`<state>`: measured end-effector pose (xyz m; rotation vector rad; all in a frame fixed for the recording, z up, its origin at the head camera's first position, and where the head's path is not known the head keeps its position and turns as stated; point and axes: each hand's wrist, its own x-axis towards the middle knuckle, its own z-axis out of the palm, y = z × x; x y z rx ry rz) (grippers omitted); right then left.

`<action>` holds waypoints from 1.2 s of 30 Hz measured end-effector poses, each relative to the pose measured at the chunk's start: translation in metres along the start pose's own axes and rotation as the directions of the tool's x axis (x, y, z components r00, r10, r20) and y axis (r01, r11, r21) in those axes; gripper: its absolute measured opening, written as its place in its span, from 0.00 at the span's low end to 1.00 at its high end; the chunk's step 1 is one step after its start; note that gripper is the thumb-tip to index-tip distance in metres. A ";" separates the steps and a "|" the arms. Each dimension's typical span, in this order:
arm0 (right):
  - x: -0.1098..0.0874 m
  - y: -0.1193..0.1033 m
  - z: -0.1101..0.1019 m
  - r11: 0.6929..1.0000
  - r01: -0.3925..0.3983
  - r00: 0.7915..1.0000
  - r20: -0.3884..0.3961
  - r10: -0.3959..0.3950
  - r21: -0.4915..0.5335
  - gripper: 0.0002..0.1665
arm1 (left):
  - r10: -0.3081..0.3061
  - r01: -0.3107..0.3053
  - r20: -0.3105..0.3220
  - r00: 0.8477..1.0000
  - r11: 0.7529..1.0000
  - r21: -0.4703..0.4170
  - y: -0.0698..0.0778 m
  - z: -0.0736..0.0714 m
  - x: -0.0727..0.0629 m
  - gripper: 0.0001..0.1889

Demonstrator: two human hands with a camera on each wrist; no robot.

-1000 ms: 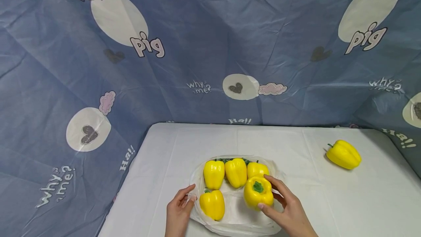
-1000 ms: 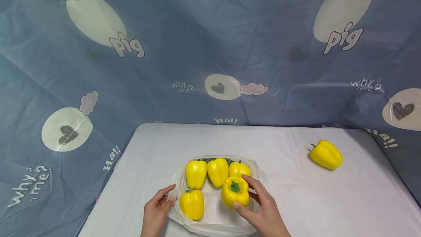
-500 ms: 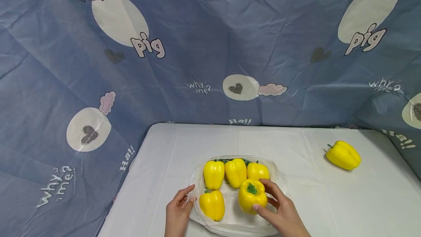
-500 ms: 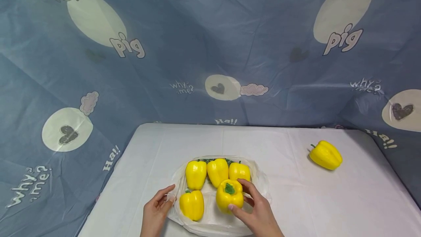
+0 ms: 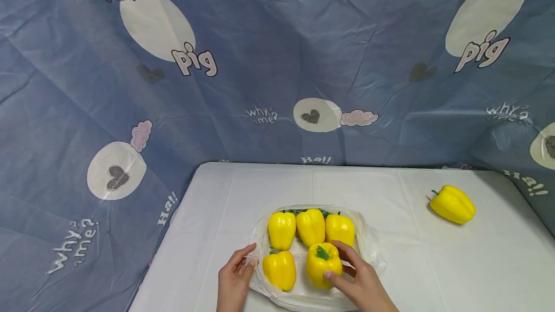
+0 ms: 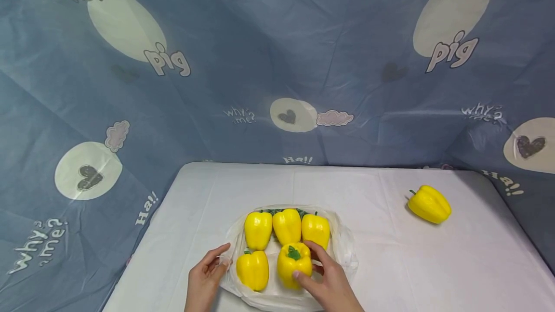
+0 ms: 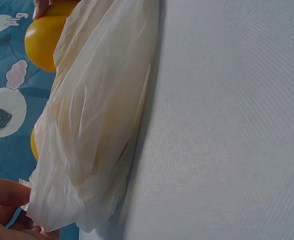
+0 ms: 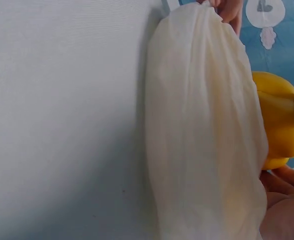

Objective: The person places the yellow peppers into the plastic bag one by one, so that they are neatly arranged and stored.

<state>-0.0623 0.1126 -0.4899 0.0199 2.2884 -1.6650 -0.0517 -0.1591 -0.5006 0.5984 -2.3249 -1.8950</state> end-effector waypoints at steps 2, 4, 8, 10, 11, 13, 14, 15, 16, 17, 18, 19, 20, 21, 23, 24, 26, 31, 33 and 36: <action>0.001 0.002 0.002 1.000 0.002 1.000 0.015 -0.002 -0.002 0.39 | -0.006 0.006 -0.001 1.000 1.000 0.010 0.001 0.000 0.000 0.19; 0.001 0.002 0.004 1.000 0.007 0.999 0.036 -0.007 -0.009 0.40 | -0.012 0.012 -0.003 1.000 1.000 0.017 0.001 0.000 -0.001 0.20; 0.002 0.004 0.007 1.000 0.018 0.997 0.076 -0.018 -0.011 0.41 | -0.014 0.014 -0.003 1.000 1.000 0.015 0.001 0.001 0.000 0.20; 0.003 0.005 0.008 1.000 0.018 0.995 0.097 -0.018 -0.006 0.41 | -0.015 0.015 -0.004 1.000 1.000 0.014 0.001 0.001 0.000 0.20; 0.003 0.005 0.009 1.000 0.018 0.994 0.104 -0.017 -0.005 0.42 | -0.016 0.016 -0.003 1.000 1.000 0.013 0.001 0.001 0.000 0.20; 0.004 0.006 0.010 1.000 0.013 0.993 0.117 -0.013 -0.001 0.42 | -0.018 0.018 -0.003 1.000 1.000 0.011 0.001 0.001 -0.001 0.20; 0.004 0.006 0.011 1.000 0.010 0.992 0.122 -0.010 -0.002 0.42 | -0.019 0.019 -0.003 1.000 1.000 0.011 0.000 0.001 -0.001 0.20; 0.004 0.006 0.011 1.000 0.008 0.992 0.129 -0.008 -0.003 0.43 | -0.019 0.019 -0.002 1.000 1.000 0.009 0.000 0.001 -0.001 0.20; 0.005 0.007 0.012 1.000 0.006 0.991 0.133 -0.006 -0.004 0.43 | -0.017 0.017 -0.001 1.000 1.000 0.006 0.000 0.001 -0.001 0.20; 0.005 0.007 0.012 1.000 0.005 0.991 0.137 -0.004 -0.007 0.43 | -0.016 0.016 0.000 1.000 1.000 0.004 0.000 0.001 -0.001 0.20; 0.005 0.008 0.013 1.000 0.005 0.990 0.140 -0.004 -0.012 0.44 | -0.014 0.014 0.001 1.000 1.000 0.002 0.000 0.001 -0.001 0.20; 0.006 0.008 0.013 1.000 0.003 0.990 0.143 -0.001 -0.017 0.44 | -0.013 0.013 0.001 1.000 1.000 0.001 0.000 0.000 -0.001 0.20; 0.006 0.008 0.014 1.000 -0.001 0.989 0.145 0.004 -0.021 0.44 | -0.011 0.011 0.001 1.000 1.000 0.000 0.000 0.000 -0.001 0.20; 0.007 0.009 0.014 1.000 -0.004 0.989 0.147 0.008 -0.026 0.44 | -0.009 0.009 0.002 1.000 1.000 -0.003 0.000 0.000 -0.001 0.20; 0.008 0.010 0.015 0.999 -0.010 0.989 0.148 0.015 -0.035 0.44 | -0.007 0.007 0.001 1.000 1.000 -0.004 0.000 0.000 -0.001 0.20; 0.009 0.010 0.015 0.999 -0.013 0.989 0.148 0.018 -0.036 0.44 | -0.007 0.007 0.000 1.000 1.000 -0.004 0.000 0.000 -0.001 0.20; 0.010 0.010 0.015 0.999 -0.010 0.989 0.145 0.016 -0.037 0.42 | -0.006 0.006 -0.002 1.000 1.000 -0.005 0.000 0.001 -0.001 0.20; 0.010 0.009 0.016 0.999 0.019 0.991 0.135 -0.013 -0.045 0.38 | -0.006 0.006 -0.004 1.000 1.000 -0.001 -0.001 0.001 -0.001 0.19; 0.010 0.009 0.016 0.998 0.027 0.990 0.137 -0.019 -0.051 0.38 | -0.003 0.003 -0.004 1.000 1.000 -0.001 -0.001 0.001 -0.001 0.19; 0.009 0.008 0.015 0.997 0.033 0.989 0.144 -0.024 -0.063 0.38 | 0.001 -0.001 -0.003 1.000 1.000 -0.002 -0.001 0.001 -0.001 0.19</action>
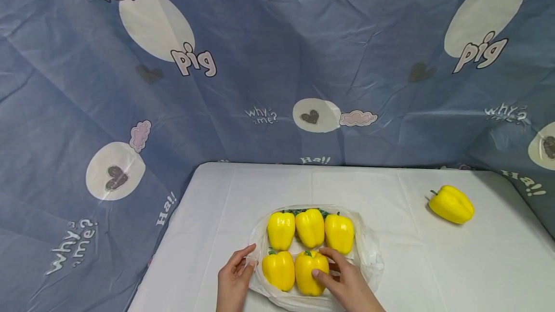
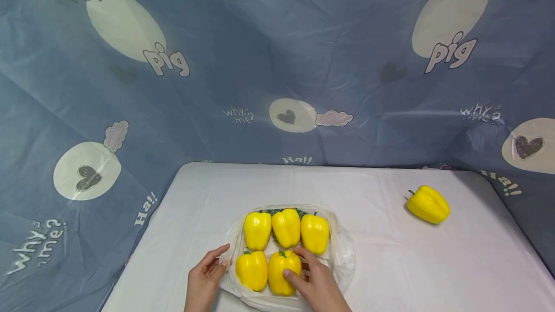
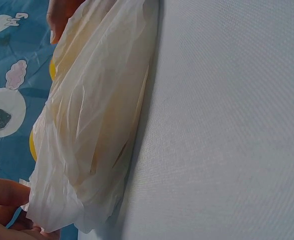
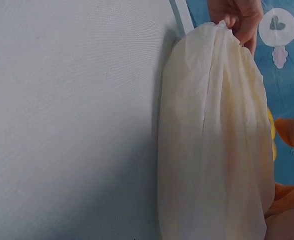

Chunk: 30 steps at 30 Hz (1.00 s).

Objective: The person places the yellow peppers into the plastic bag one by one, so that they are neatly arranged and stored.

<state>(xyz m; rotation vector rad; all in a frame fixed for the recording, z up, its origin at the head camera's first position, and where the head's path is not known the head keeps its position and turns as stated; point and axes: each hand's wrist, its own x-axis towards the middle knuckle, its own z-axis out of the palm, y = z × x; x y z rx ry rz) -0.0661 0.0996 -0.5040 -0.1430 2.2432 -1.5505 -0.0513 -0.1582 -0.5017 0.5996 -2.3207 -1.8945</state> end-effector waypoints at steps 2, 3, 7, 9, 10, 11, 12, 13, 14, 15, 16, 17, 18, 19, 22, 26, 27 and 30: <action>0.000 0.000 0.000 1.000 -0.003 1.000 0.003 0.003 -0.004 0.39 | 0.000 0.000 0.000 1.000 1.000 0.001 0.000 0.000 0.000 0.19; -0.001 0.000 -0.001 1.000 -0.004 1.000 0.004 0.005 -0.005 0.39 | 0.000 0.000 0.000 1.000 1.000 0.002 0.000 0.000 0.000 0.19; -0.001 0.000 -0.001 1.000 -0.009 1.000 0.004 0.009 0.000 0.40 | -0.004 0.004 0.001 1.000 1.000 0.007 0.000 0.000 0.000 0.19; -0.001 0.001 -0.001 1.000 -0.003 1.000 0.005 0.003 -0.003 0.41 | -0.002 0.002 0.002 1.000 1.000 0.003 0.000 0.000 0.000 0.19; -0.001 0.001 -0.001 1.000 -0.002 1.000 0.005 0.002 -0.005 0.41 | -0.001 0.001 0.002 1.000 1.000 0.001 0.000 0.000 0.000 0.19; -0.001 0.001 -0.001 1.000 0.000 1.000 0.005 0.000 -0.007 0.41 | 0.000 0.000 0.002 1.000 1.000 -0.002 0.000 0.000 0.000 0.19; -0.001 0.002 -0.001 1.000 0.001 1.000 0.003 -0.001 -0.010 0.41 | 0.001 -0.001 0.002 1.000 1.000 -0.005 0.000 0.000 0.000 0.19; -0.001 0.002 -0.001 1.000 0.002 1.000 0.002 -0.002 -0.011 0.41 | 0.001 -0.001 0.001 1.000 1.000 -0.006 0.000 0.000 0.000 0.19; -0.001 0.002 -0.001 1.000 0.006 1.000 0.000 -0.006 -0.013 0.41 | 0.002 -0.002 0.000 1.000 1.000 -0.008 0.000 0.000 0.000 0.19; -0.001 0.002 -0.001 1.000 0.006 1.000 -0.002 -0.006 -0.014 0.41 | 0.000 0.000 -0.002 1.000 1.000 -0.008 0.000 0.000 0.000 0.19; -0.001 0.002 -0.001 1.000 0.007 1.000 -0.004 -0.007 -0.016 0.41 | -0.001 0.001 -0.002 1.000 1.000 -0.007 0.000 0.000 0.000 0.19; -0.001 0.002 -0.001 1.000 0.007 1.000 -0.007 -0.007 -0.017 0.41 | -0.002 0.002 -0.003 1.000 1.000 -0.008 -0.001 0.000 0.000 0.19; -0.001 0.002 -0.001 1.000 0.006 1.000 -0.010 -0.006 -0.019 0.41 | -0.004 0.004 -0.004 1.000 1.000 -0.007 -0.001 0.000 0.000 0.19; -0.001 0.002 -0.001 1.000 0.005 1.000 -0.012 -0.006 -0.020 0.41 | -0.006 0.006 -0.004 1.000 1.000 -0.007 -0.001 0.000 0.000 0.19; -0.003 0.000 -0.002 1.000 0.007 1.000 -0.022 -0.008 -0.022 0.41 | -0.009 0.009 -0.002 1.000 1.000 -0.008 -0.001 0.000 0.000 0.19; -0.005 -0.004 -0.005 0.999 0.023 0.999 -0.044 -0.024 -0.036 0.40 | -0.008 0.009 0.002 1.000 1.000 -0.003 -0.001 0.000 0.000 0.19; -0.006 -0.005 -0.005 0.999 0.027 0.998 -0.051 -0.029 -0.042 0.40 | -0.005 0.005 0.003 1.000 1.000 0.000 -0.001 0.000 0.000 0.19; -0.008 -0.008 -0.007 0.998 0.033 0.997 -0.070 -0.037 -0.056 0.38 | 0.013 -0.013 0.009 1.000 1.000 0.014 -0.001 -0.001 0.001 0.20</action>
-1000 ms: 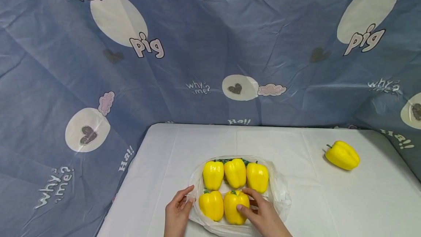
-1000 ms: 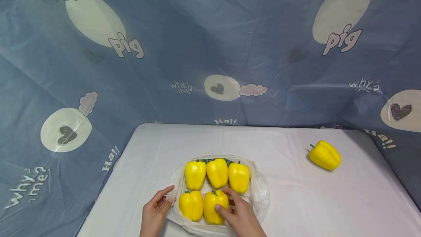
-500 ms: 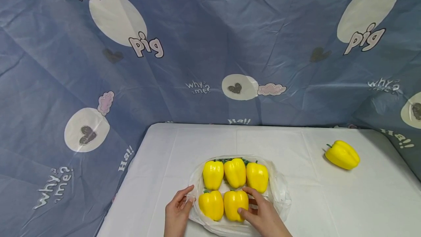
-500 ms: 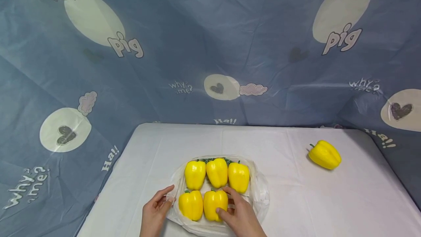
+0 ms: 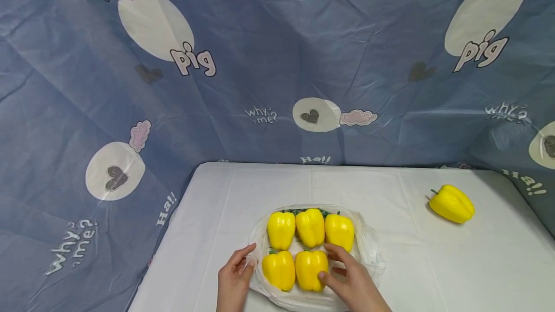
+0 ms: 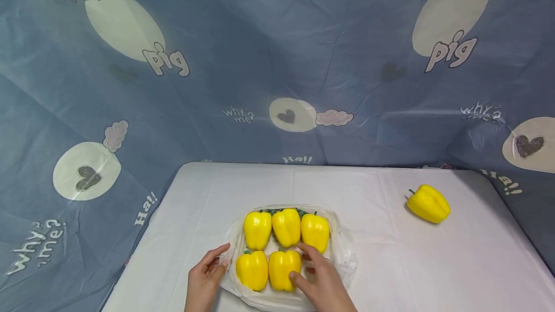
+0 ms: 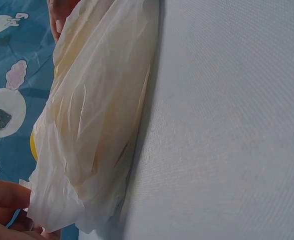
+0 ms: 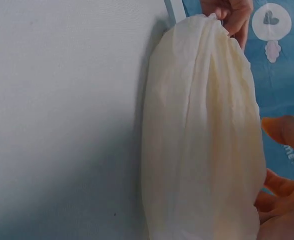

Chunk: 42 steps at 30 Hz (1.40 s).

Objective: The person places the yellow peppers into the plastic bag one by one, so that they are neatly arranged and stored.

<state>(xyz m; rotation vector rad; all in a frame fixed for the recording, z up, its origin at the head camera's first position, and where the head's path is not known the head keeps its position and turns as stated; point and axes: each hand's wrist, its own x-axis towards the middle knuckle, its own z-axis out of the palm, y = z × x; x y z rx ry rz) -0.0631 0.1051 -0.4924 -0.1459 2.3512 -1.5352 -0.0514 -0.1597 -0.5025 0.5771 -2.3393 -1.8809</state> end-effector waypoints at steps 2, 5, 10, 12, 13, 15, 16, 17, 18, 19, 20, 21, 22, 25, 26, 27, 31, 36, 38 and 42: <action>-0.001 -0.001 -0.002 1.000 0.003 1.000 -0.012 -0.004 -0.004 0.37 | 0.017 -0.017 0.007 1.000 1.000 0.007 0.000 -0.001 0.000 0.20; -0.002 -0.001 -0.005 1.000 0.013 0.999 -0.031 -0.013 -0.003 0.35 | 0.034 -0.034 0.016 0.999 0.999 0.009 0.001 -0.002 0.001 0.21; -0.006 -0.001 -0.010 0.999 0.033 0.996 -0.085 -0.033 0.006 0.33 | 0.031 -0.031 0.020 0.999 0.999 0.013 0.003 -0.002 0.000 0.21; -0.007 -0.001 -0.011 0.999 0.041 0.993 -0.115 -0.040 0.003 0.31 | 0.023 -0.023 0.022 0.999 1.000 0.006 0.004 -0.002 0.000 0.21; -0.008 -0.002 -0.012 0.999 0.042 0.991 -0.129 -0.042 0.000 0.30 | 0.019 -0.019 0.023 1.000 1.000 0.001 0.004 -0.002 0.000 0.21; -0.009 -0.003 -0.013 0.999 0.042 0.986 -0.160 -0.042 0.000 0.29 | 0.011 -0.011 0.025 1.000 1.000 -0.007 0.005 -0.001 0.000 0.21; -0.010 -0.004 -0.013 0.999 0.043 0.984 -0.175 -0.042 0.001 0.29 | 0.008 -0.008 0.026 1.000 1.000 -0.011 0.006 -0.001 0.000 0.21; -0.010 -0.005 -0.014 0.999 0.043 0.981 -0.188 -0.042 -0.001 0.28 | 0.004 -0.004 0.026 1.000 1.000 -0.011 0.006 0.000 0.000 0.21; -0.011 -0.005 -0.014 0.999 0.041 0.979 -0.199 -0.040 -0.001 0.28 | 0.004 -0.004 0.026 1.000 1.000 -0.010 0.007 0.000 0.000 0.21; -0.011 -0.006 -0.015 0.999 0.039 0.977 -0.208 -0.039 -0.002 0.28 | 0.003 -0.003 0.025 1.000 1.000 -0.009 0.007 0.000 0.000 0.21; -0.011 -0.006 -0.016 0.999 0.038 0.976 -0.215 -0.038 -0.003 0.28 | 0.004 -0.004 0.023 1.000 1.000 -0.009 0.008 0.000 0.000 0.21; -0.012 -0.007 -0.017 0.999 0.037 0.974 -0.221 -0.038 -0.006 0.28 | 0.007 -0.006 0.021 1.000 1.000 -0.005 0.008 0.000 0.000 0.21; -0.012 -0.007 -0.018 0.999 0.036 0.973 -0.226 -0.036 -0.006 0.28 | 0.010 -0.010 0.020 1.000 1.000 -0.006 0.008 0.000 0.000 0.21; -0.013 -0.006 -0.021 0.999 0.034 0.971 -0.237 -0.034 -0.007 0.28 | 0.025 -0.025 0.016 1.000 1.000 -0.004 0.009 0.000 0.001 0.21; -0.013 -0.005 -0.021 0.999 0.035 0.970 -0.241 -0.036 -0.010 0.28 | 0.031 -0.031 0.015 0.999 1.000 -0.004 0.010 0.000 0.001 0.21; -0.013 -0.005 -0.022 0.999 0.037 0.969 -0.246 -0.038 -0.009 0.27 | 0.036 -0.036 0.014 0.999 0.999 -0.004 0.010 0.000 0.001 0.21; -0.015 -0.004 -0.026 0.998 0.058 0.962 -0.268 -0.062 -0.024 0.27 | 0.055 -0.055 0.014 0.998 0.998 -0.008 0.010 0.000 0.001 0.21; -0.019 -0.003 -0.031 0.991 0.110 0.942 -0.311 -0.127 -0.072 0.27 | 0.061 -0.061 0.014 0.998 0.998 -0.003 0.010 0.000 0.001 0.20; -0.020 -0.002 -0.033 0.986 0.131 0.931 -0.330 -0.157 -0.100 0.27 | 0.060 -0.060 0.012 0.998 0.998 0.002 0.010 0.000 0.001 0.20; -0.020 0.001 -0.039 0.982 0.130 0.921 -0.351 -0.171 -0.138 0.28 | 0.065 -0.065 0.011 0.998 0.998 0.005 0.010 -0.001 0.001 0.20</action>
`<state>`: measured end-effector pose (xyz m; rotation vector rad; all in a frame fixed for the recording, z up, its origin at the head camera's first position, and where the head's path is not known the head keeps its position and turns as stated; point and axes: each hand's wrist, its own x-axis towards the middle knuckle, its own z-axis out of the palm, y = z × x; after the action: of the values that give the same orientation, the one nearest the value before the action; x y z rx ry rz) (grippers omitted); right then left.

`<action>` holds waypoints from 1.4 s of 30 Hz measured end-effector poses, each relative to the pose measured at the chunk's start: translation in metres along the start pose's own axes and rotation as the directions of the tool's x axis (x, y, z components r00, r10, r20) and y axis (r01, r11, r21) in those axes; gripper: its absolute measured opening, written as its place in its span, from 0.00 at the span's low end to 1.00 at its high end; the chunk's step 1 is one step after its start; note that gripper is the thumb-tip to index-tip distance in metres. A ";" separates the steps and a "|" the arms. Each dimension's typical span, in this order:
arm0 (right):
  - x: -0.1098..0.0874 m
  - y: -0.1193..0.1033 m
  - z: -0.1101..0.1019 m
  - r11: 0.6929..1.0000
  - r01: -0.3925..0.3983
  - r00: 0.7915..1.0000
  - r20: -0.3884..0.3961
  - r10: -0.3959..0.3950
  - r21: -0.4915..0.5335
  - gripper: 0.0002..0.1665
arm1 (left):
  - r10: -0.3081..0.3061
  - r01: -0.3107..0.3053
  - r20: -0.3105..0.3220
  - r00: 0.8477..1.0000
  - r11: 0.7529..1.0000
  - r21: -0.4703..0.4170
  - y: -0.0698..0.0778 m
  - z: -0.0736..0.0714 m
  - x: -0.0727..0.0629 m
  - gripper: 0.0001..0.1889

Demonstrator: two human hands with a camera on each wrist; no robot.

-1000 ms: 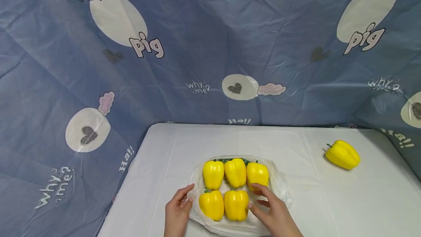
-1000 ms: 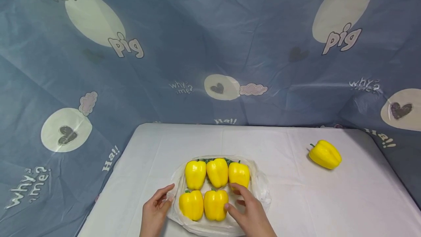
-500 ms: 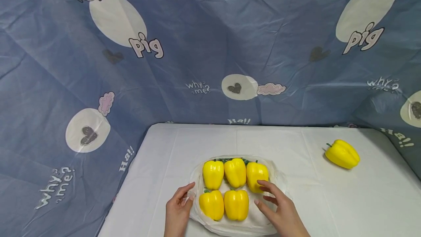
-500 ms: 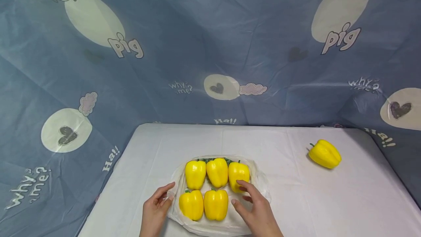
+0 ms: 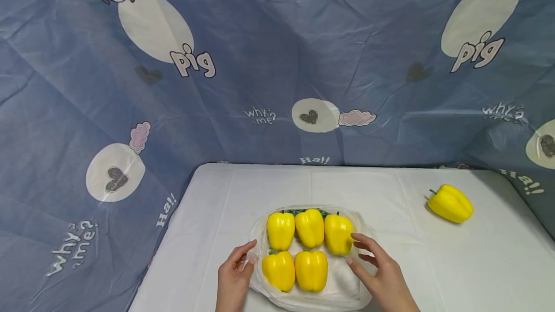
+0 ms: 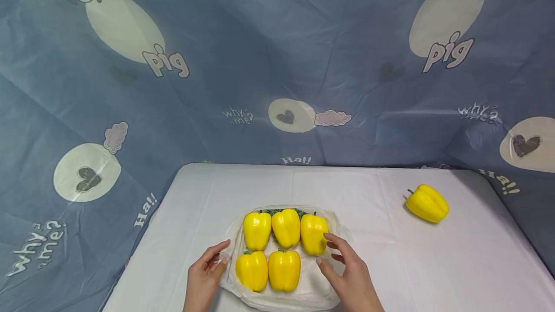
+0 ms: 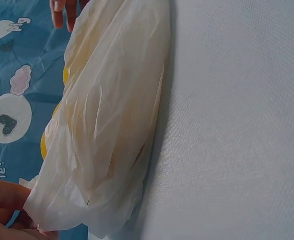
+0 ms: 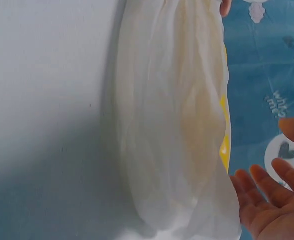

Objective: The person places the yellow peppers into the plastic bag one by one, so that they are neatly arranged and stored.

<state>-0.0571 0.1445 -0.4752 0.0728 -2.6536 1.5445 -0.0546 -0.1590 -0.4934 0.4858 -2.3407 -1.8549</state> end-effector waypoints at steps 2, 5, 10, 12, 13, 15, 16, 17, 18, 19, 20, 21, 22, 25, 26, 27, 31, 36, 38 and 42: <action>0.001 0.002 -0.003 1.000 -0.010 1.000 -0.009 0.010 -0.021 0.28 | -0.001 0.001 0.001 1.000 1.000 -0.006 0.000 0.000 0.000 0.20; 0.001 0.004 -0.007 0.999 -0.005 1.000 -0.030 0.004 -0.049 0.29 | -0.007 0.007 0.005 1.000 1.000 -0.016 0.000 0.000 0.000 0.20; 0.000 0.009 -0.014 0.997 0.014 0.997 -0.069 -0.020 -0.079 0.29 | 0.003 -0.003 0.002 1.000 1.000 -0.007 0.000 -0.001 -0.001 0.19; 0.000 0.011 -0.017 0.996 0.002 0.997 -0.074 -0.009 -0.085 0.29 | 0.010 -0.010 -0.001 1.000 1.000 0.003 -0.001 -0.001 -0.001 0.19; 0.001 0.012 -0.019 0.996 -0.007 0.997 -0.075 0.000 -0.088 0.29 | 0.012 -0.012 -0.002 1.000 1.000 0.008 -0.001 -0.001 -0.001 0.19; 0.002 0.013 -0.022 0.995 -0.020 0.996 -0.085 0.011 -0.098 0.29 | 0.011 -0.011 -0.004 1.000 1.000 0.016 -0.001 -0.001 -0.001 0.19; 0.002 0.014 -0.024 0.994 -0.027 0.996 -0.090 0.018 -0.107 0.29 | 0.008 -0.008 -0.005 1.000 1.000 0.017 -0.001 -0.001 -0.001 0.19; 0.002 0.014 -0.026 0.993 -0.031 0.995 -0.096 0.021 -0.110 0.29 | 0.005 -0.005 -0.006 1.000 1.000 0.019 -0.001 -0.001 -0.001 0.19; 0.003 0.015 -0.027 0.993 -0.035 0.994 -0.102 0.024 -0.115 0.29 | 0.001 -0.001 -0.006 1.000 1.000 0.022 -0.001 -0.001 -0.001 0.19; 0.003 0.016 -0.029 0.992 -0.040 0.994 -0.108 0.027 -0.120 0.30 | -0.002 0.003 -0.007 1.000 1.000 0.025 -0.001 -0.001 -0.001 0.19; 0.003 0.016 -0.030 0.991 -0.042 0.993 -0.114 0.027 -0.127 0.30 | -0.005 0.005 -0.007 1.000 1.000 0.027 -0.001 0.000 -0.001 0.19; 0.003 0.017 -0.032 0.991 -0.040 0.993 -0.119 0.024 -0.131 0.29 | -0.006 0.006 -0.008 1.000 1.000 0.028 -0.001 0.000 -0.001 0.19; 0.003 0.018 -0.033 0.990 -0.038 0.992 -0.124 0.021 -0.136 0.29 | -0.007 0.008 -0.008 1.000 1.000 0.030 -0.001 0.000 -0.001 0.19; 0.003 0.023 -0.037 0.989 -0.018 0.990 -0.144 -0.004 -0.147 0.29 | -0.004 0.004 -0.007 1.000 1.000 0.030 -0.001 0.000 -0.001 0.20; 0.003 0.024 -0.039 0.988 -0.008 0.988 -0.151 -0.015 -0.152 0.29 | -0.003 0.003 -0.007 1.000 1.000 0.029 -0.001 0.000 -0.001 0.20; 0.003 0.026 -0.041 0.987 0.001 0.987 -0.159 -0.026 -0.160 0.30 | -0.002 0.002 -0.007 1.000 1.000 0.029 -0.001 0.000 -0.001 0.20; 0.003 0.032 -0.048 0.982 0.035 0.981 -0.184 -0.070 -0.187 0.31 | -0.002 0.002 -0.009 1.000 1.000 0.029 -0.001 0.000 -0.001 0.20; 0.004 0.042 -0.056 0.970 0.092 0.969 -0.206 -0.139 -0.224 0.33 | -0.008 0.008 -0.006 1.000 1.000 0.031 -0.001 0.001 -0.001 0.19; 0.004 0.046 -0.060 0.964 0.126 0.964 -0.201 -0.175 -0.235 0.35 | -0.009 0.009 -0.002 1.000 1.000 0.029 0.000 0.001 -0.001 0.19; 0.004 0.053 -0.066 0.956 0.180 0.958 -0.179 -0.223 -0.231 0.37 | -0.007 0.007 0.001 1.000 1.000 0.021 0.000 0.001 -0.001 0.19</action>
<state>-0.0629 0.2284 -0.4882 0.1608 -2.5392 1.1358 -0.0538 -0.1581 -0.4938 0.4960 -2.3649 -1.8357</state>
